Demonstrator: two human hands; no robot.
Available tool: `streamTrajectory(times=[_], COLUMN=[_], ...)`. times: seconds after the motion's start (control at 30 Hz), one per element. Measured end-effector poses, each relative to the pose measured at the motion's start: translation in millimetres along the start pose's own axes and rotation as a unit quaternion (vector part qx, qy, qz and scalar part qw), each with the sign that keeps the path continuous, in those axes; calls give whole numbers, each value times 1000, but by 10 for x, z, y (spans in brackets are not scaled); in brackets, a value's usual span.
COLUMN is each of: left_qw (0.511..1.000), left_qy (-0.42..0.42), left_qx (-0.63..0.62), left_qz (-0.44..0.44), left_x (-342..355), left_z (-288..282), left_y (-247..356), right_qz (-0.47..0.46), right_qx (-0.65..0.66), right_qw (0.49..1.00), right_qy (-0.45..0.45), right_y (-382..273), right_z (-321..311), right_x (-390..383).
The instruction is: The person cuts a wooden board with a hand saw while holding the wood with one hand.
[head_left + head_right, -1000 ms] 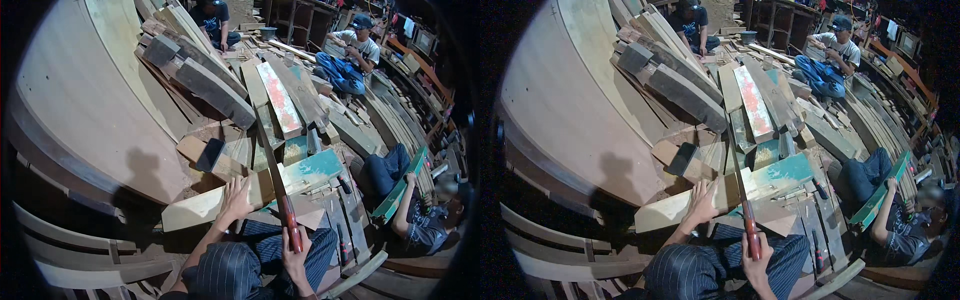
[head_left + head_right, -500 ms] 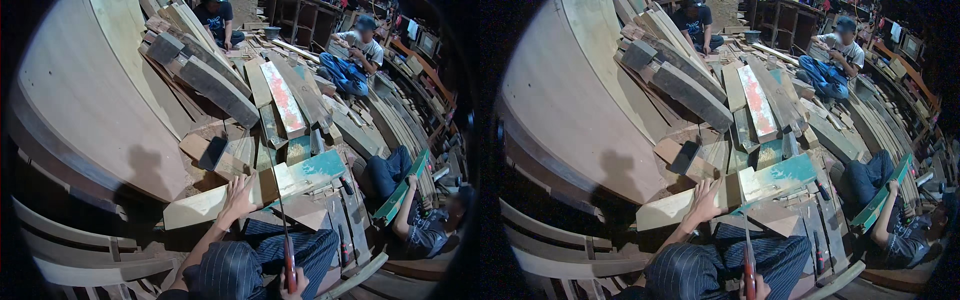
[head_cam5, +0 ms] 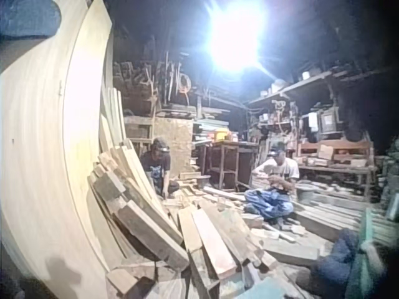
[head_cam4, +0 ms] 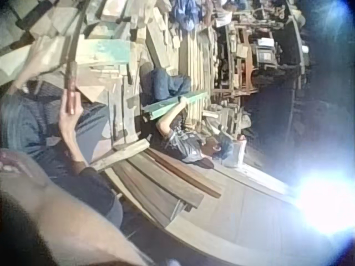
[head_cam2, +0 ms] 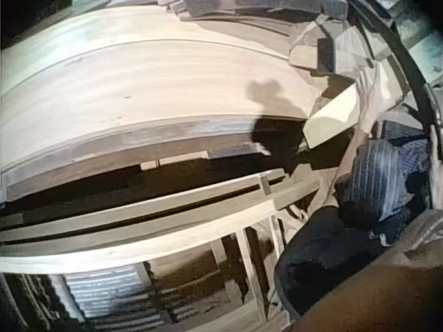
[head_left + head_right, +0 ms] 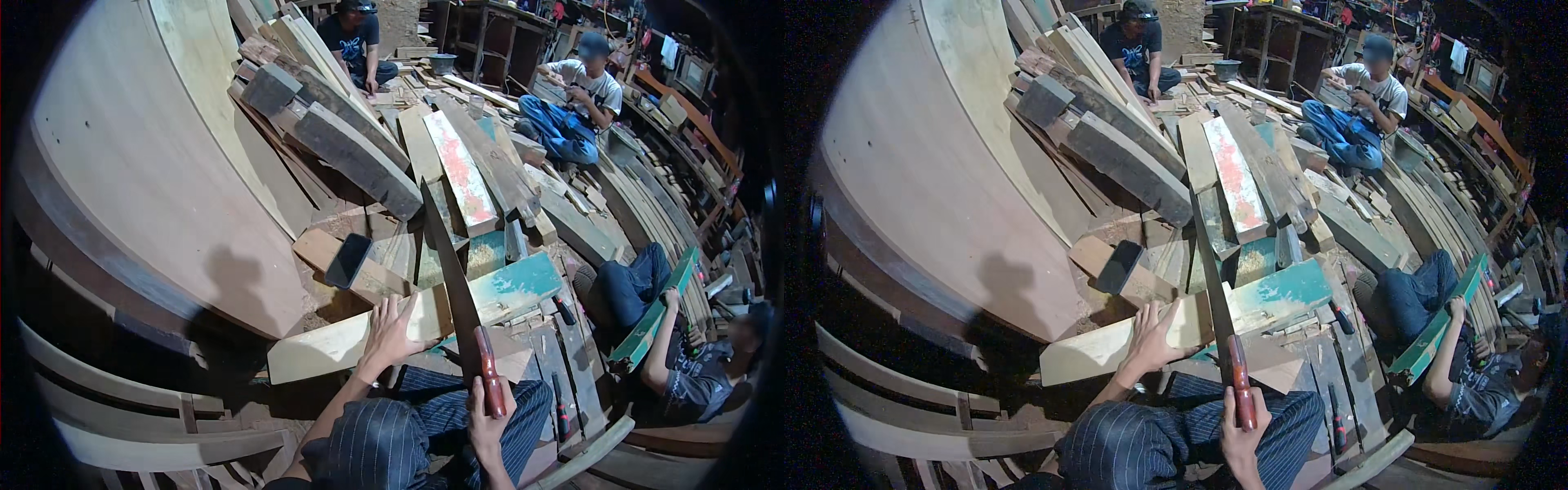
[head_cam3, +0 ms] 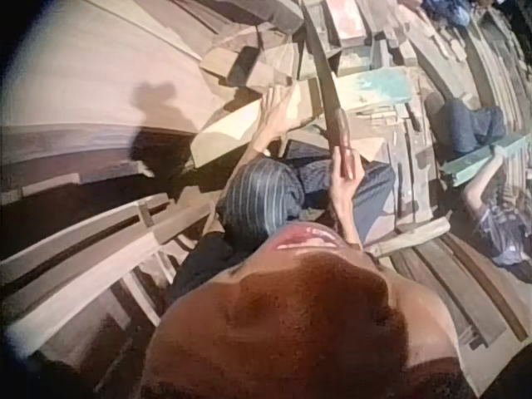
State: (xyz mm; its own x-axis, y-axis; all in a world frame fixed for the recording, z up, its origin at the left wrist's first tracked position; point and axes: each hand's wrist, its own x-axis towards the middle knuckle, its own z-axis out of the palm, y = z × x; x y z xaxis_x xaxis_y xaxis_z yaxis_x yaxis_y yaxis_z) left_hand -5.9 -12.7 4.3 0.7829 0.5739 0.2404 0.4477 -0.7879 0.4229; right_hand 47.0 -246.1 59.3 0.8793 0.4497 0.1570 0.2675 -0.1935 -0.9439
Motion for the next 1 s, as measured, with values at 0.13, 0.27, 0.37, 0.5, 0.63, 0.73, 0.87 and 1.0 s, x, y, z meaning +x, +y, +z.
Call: streamTrajectory(times=[0.13, 0.27, 0.37, 0.5, 0.63, 0.73, 0.87, 1.0], left_qw=[1000, 1000, 999, 999, 999, 999, 997, 1000], left_qy=[16, -17, -35, -40, -28, -20, 57, -8], left_qx=[22, -24, -19, -20, -4, -6, 54, 1], left_qz=[6, -10, -15, -16, -22, -24, 28, -11], left_x=[20, 39, 12, -14, -71, -31, 27, 75], left_z=[104, 62, 31, -14, 36, 132, 74, -33], left_y=[-55, -44, -47, 14, 32, -29, -109, -35], right_qz=[-13, -9, -8, -18, -10, 8, 45, -66], right_qx=[0, -4, -20, -25, -18, -9, 2, -173], right_qw=[1000, 1000, 1000, 999, 1000, 1000, 999, 982], right_qy=[0, -9, -19, -13, -14, -15, 31, 40], right_y=[-23, 71, -53, -11, -35, -6, 12, -32], right_z=[-10, -20, -42, -68, -94, -127, -233, -390], right_x=[8, -27, -68, -119, -126, -146, -428, -872])
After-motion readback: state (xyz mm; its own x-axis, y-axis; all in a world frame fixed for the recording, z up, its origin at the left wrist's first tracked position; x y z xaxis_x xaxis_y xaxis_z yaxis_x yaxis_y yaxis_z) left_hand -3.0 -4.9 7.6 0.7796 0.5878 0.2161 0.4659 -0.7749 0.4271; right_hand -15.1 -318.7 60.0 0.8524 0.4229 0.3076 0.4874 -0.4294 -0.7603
